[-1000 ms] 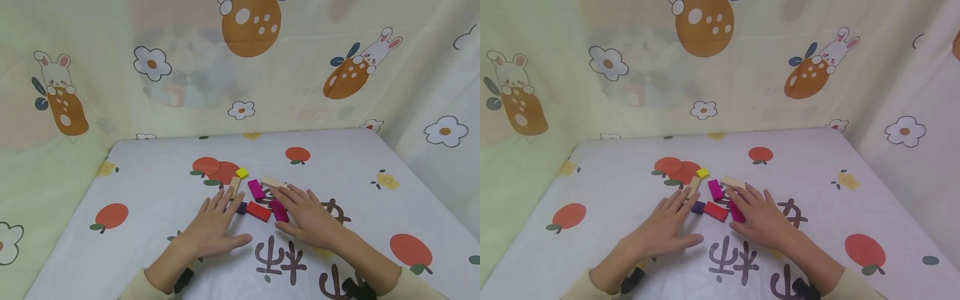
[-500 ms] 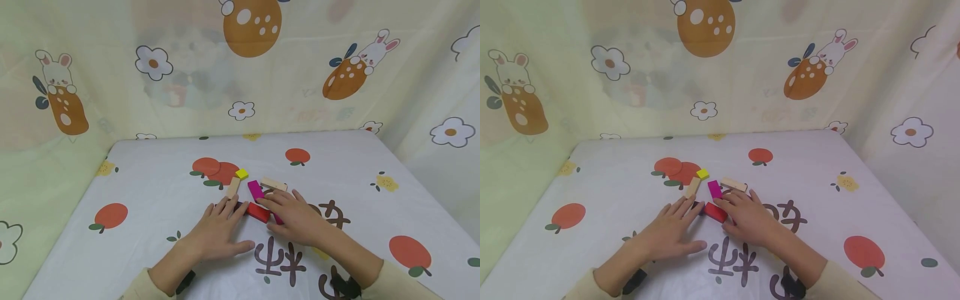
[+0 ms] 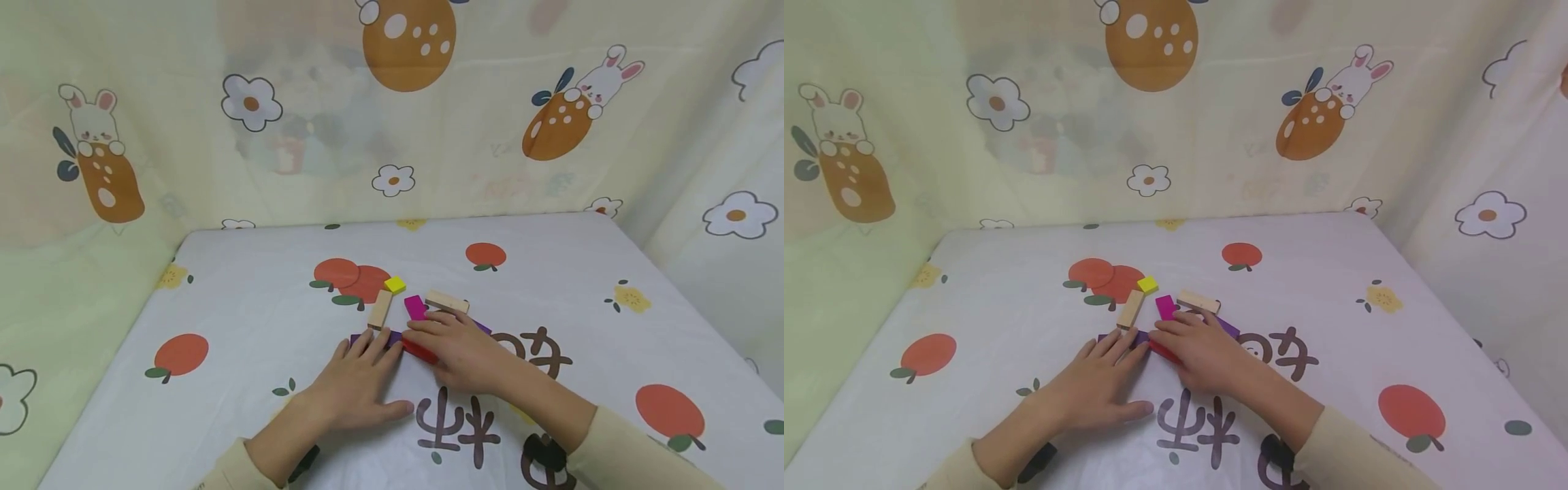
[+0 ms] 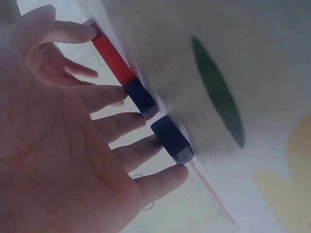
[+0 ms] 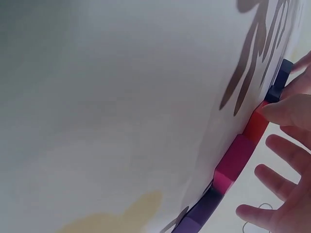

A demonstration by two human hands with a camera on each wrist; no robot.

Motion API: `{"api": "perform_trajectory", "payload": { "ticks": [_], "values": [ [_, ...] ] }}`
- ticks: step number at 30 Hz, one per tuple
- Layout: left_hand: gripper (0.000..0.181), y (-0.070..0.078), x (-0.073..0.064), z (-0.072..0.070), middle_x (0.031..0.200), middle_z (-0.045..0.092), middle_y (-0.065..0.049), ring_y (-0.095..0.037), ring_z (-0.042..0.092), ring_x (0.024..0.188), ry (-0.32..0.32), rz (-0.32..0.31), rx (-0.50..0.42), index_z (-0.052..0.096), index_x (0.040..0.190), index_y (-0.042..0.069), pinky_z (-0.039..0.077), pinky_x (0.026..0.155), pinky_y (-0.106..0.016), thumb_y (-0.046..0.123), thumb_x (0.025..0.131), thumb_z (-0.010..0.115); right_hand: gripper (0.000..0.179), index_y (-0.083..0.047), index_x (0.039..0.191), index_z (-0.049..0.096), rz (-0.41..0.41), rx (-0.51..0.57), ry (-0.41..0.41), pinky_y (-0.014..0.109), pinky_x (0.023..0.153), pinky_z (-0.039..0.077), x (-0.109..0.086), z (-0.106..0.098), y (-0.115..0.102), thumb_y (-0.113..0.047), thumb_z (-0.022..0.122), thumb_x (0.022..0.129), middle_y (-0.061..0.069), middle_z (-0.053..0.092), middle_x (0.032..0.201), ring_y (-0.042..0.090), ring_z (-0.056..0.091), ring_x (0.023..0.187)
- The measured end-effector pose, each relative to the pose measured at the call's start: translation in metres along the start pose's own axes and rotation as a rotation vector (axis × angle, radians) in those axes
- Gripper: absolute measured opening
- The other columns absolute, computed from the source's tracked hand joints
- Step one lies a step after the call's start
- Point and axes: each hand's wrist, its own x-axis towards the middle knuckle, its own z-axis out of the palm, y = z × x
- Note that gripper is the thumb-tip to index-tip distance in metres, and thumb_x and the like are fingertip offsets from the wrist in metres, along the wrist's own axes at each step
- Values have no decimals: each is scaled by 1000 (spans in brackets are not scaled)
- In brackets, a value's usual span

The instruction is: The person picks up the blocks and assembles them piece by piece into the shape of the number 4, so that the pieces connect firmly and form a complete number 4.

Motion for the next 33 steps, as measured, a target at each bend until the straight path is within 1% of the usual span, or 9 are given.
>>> {"api": "perform_trajectory", "payload": {
  "ticks": [6, 10, 15, 20, 26, 33],
  "values": [
    [95, -1, -1, 1, 173, 24, -7, -37, 20, 159, 12, 10, 12, 31, 164, 22, 26, 123, -65, 75, 89, 55, 70, -18, 149, 56, 14, -6, -49, 69, 119, 30, 4, 1, -2, -15, 79, 83, 3, 58, 152, 35, 41, 149],
    [95, 0, -1, 1, 173, 24, -7, -37, 21, 159, 17, 9, 16, 32, 164, 21, 27, 122, -65, 74, 89, 56, 72, -18, 150, 55, 18, -14, -61, 70, 119, 29, 5, 3, -2, -16, 81, 83, 2, 57, 153, 35, 40, 150],
    [94, -1, -2, 1, 173, 24, -7, -37, 22, 159, 16, 8, 14, 32, 164, 21, 27, 122, -65, 73, 89, 57, 70, -18, 150, 55, 5, -28, -52, 70, 118, 30, 5, 4, -1, -16, 80, 84, 1, 57, 154, 35, 40, 150],
    [93, -1, -2, 1, 173, 23, -7, -36, 21, 159, 22, 11, 13, 32, 164, 20, 27, 123, -65, 73, 90, 56, 68, -18, 149, 57, -2, -44, -45, 69, 118, 32, 6, 4, -1, -17, 80, 85, 1, 59, 151, 34, 43, 148],
    [92, 0, -2, -1, 173, 24, -7, -36, 22, 159, 24, 13, 7, 34, 163, 20, 28, 122, -65, 71, 91, 57, 71, -19, 148, 58, 3, -64, -30, 66, 118, 35, 5, 2, 1, -20, 84, 82, 1, 62, 147, 33, 47, 143],
    [91, 0, -3, -2, 172, 24, -7, -36, 23, 159, 18, 8, 22, 34, 163, 21, 29, 122, -65, 70, 91, 58, 68, -19, 146, 60, -5, -33, -11, 64, 117, 37, 3, 2, 2, -23, 84, 83, 3, 63, 144, 32, 48, 141]
  ]
}}
